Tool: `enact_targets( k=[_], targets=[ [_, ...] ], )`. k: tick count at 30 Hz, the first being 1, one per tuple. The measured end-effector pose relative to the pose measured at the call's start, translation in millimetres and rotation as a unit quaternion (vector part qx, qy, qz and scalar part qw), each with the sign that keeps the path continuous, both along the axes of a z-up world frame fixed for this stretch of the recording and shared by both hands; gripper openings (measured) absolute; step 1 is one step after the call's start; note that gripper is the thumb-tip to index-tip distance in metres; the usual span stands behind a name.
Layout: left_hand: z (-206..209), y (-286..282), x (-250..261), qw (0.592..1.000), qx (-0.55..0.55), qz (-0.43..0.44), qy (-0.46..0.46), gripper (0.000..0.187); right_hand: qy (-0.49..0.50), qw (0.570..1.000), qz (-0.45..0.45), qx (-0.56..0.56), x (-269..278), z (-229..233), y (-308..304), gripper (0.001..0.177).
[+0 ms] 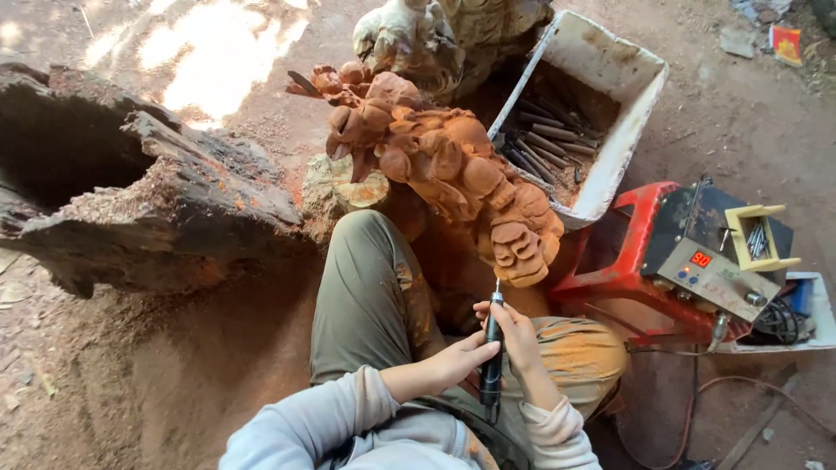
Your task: Carving intricate details into a wooden sculpture using a handheld rotary tool.
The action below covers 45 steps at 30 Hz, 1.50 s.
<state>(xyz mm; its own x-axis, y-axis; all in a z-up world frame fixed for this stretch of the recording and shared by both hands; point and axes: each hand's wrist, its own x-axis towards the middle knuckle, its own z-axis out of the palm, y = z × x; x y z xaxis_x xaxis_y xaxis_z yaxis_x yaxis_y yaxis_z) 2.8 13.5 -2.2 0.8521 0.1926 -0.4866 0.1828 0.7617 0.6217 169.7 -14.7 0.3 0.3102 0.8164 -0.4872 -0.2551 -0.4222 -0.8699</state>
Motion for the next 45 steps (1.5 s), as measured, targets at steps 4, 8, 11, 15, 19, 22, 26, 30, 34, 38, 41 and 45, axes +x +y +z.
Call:
enact_targets(
  k=[4, 8, 11, 15, 19, 22, 26, 30, 34, 38, 41, 45],
  targets=[
    [11, 19, 4, 0.999, -0.022, -0.002, -0.031, 0.035, 0.009, 1.000, -0.008, -0.021, 8, -9, 21, 0.047],
    [13, 25, 15, 0.993, -0.086, 0.013, -0.082, 0.029, -0.049, 0.998, -0.005, -0.038, 18, -3, 31, 0.041],
    [-7, 21, 27, 0.986, -0.112, 0.010, -0.126, 0.032, -0.093, 0.994, -0.027, -0.048, 16, 18, 34, 0.033],
    [-33, 21, 41, 0.991, -0.062, 0.028, -0.113, 0.039, -0.347, 0.937, 0.031, -0.006, 8, 35, 40, 0.026],
    [-38, 26, 38, 0.996, -0.009, 0.019, -0.083, 0.042, -0.524, 0.849, 0.063, -0.020, 3, 43, 42, 0.031],
    [-42, 25, 40, 0.994, -0.038, 0.011, -0.099, 0.046, -0.580, 0.810, 0.083, 0.020, 3, 43, 46, 0.028],
    [-45, 33, 36, 0.987, -0.088, 0.019, -0.136, 0.041, -0.634, 0.768, 0.087, 0.039, -5, 52, 58, 0.030],
    [-52, 44, 34, 0.981, -0.079, 0.004, -0.180, 0.039, -0.650, 0.755, 0.082, 0.041, -4, 46, 59, 0.034],
    [-48, 54, 28, 0.986, -0.034, -0.018, -0.165, 0.034, -0.678, 0.730, 0.083, 0.020, -2, 33, 53, 0.035],
    [-59, 45, 36, 0.989, -0.048, 0.007, -0.142, 0.032, -0.689, 0.717, 0.082, -0.057, 20, -5, 40, 0.040],
    [-61, 45, 37, 0.988, -0.057, 0.008, -0.144, 0.033, -0.696, 0.710, 0.091, -0.057, 22, -8, 42, 0.042],
    [-68, 41, 39, 0.986, -0.068, 0.017, -0.151, 0.034, -0.717, 0.686, 0.103, -0.063, 20, -9, 45, 0.043]
  ],
)
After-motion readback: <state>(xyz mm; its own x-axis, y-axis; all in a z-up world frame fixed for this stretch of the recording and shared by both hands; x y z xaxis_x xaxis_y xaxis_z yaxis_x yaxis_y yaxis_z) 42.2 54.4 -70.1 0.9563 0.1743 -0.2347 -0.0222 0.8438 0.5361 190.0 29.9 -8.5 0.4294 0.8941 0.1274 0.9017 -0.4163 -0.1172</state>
